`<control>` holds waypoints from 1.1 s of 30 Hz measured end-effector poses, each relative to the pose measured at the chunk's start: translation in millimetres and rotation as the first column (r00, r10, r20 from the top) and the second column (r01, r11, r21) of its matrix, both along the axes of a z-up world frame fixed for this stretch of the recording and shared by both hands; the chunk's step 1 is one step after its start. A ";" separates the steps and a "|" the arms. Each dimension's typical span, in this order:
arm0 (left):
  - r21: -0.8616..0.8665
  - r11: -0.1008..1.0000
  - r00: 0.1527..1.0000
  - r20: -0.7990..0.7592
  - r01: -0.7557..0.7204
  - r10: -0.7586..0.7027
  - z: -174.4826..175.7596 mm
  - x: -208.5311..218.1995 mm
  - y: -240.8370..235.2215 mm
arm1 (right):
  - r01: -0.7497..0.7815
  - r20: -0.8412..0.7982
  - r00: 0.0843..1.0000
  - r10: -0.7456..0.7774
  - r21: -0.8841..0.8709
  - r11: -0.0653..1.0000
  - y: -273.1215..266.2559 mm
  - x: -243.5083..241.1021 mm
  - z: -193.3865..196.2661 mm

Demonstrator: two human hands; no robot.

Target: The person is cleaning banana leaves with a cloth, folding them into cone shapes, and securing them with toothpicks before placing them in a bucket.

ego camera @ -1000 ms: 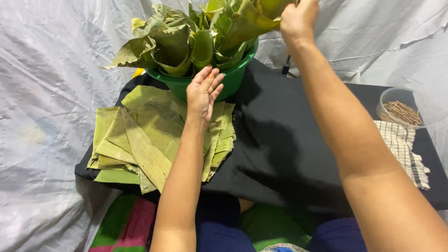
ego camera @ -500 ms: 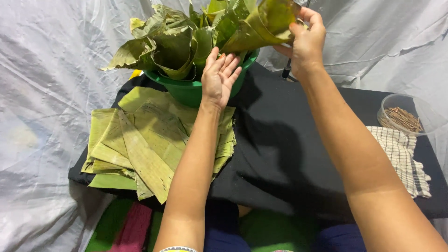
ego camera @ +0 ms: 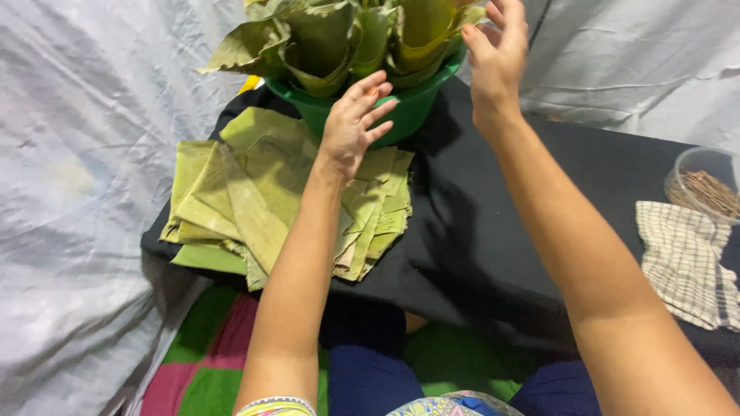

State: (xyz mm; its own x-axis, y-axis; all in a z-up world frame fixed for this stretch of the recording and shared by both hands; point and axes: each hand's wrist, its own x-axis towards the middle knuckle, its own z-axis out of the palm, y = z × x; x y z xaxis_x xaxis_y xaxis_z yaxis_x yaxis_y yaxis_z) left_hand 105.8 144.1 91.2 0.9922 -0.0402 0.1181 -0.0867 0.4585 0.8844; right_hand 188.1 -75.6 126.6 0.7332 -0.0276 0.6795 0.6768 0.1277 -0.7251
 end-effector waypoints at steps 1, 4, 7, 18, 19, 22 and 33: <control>-0.002 1.000 1.000 -0.002 -0.013 0.013 -2.7 -11.1 10.9 | -0.013 -0.002 1.000 0.013 -0.002 1.000 9.0 -21.1 -1.3; 0.148 0.970 0.975 -0.083 -0.192 0.205 -30.3 -33.2 50.1 | 0.157 0.194 0.971 -0.139 -0.081 0.984 34.9 -68.8 -26.5; 0.308 0.852 0.886 -0.057 -0.423 0.460 -87.9 -42.0 104.9 | 0.073 0.043 0.997 -0.063 -0.275 0.959 66.3 -80.5 -96.7; 0.997 -0.046 0.680 0.080 -0.068 0.729 -110.2 -139.9 124.1 | 0.525 0.512 0.848 -0.136 -0.779 0.344 142.1 -113.9 -201.9; 0.997 -0.046 0.682 0.080 -0.068 0.727 -108.1 -142.0 120.0 | 0.526 0.512 0.848 -0.137 -0.779 0.343 140.0 -111.6 -202.3; 0.990 0.020 0.676 0.078 -0.136 0.733 -114.4 -141.6 117.7 | 0.362 0.327 0.932 -0.156 -0.841 0.402 126.5 -104.3 -193.8; 0.052 0.745 0.738 -0.112 -0.665 0.666 -102.0 -133.3 114.0 | 0.321 0.228 0.946 -0.229 -0.590 0.741 72.0 -126.5 -136.8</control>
State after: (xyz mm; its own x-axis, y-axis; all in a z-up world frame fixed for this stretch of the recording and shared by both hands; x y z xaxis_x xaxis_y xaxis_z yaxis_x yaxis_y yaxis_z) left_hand -27.5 258.1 -10.7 0.7726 0.6349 0.0036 -0.2642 0.3163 0.9111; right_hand 61.5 -3.6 -10.2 0.6615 0.2411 0.7101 0.7065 -0.5180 -0.4822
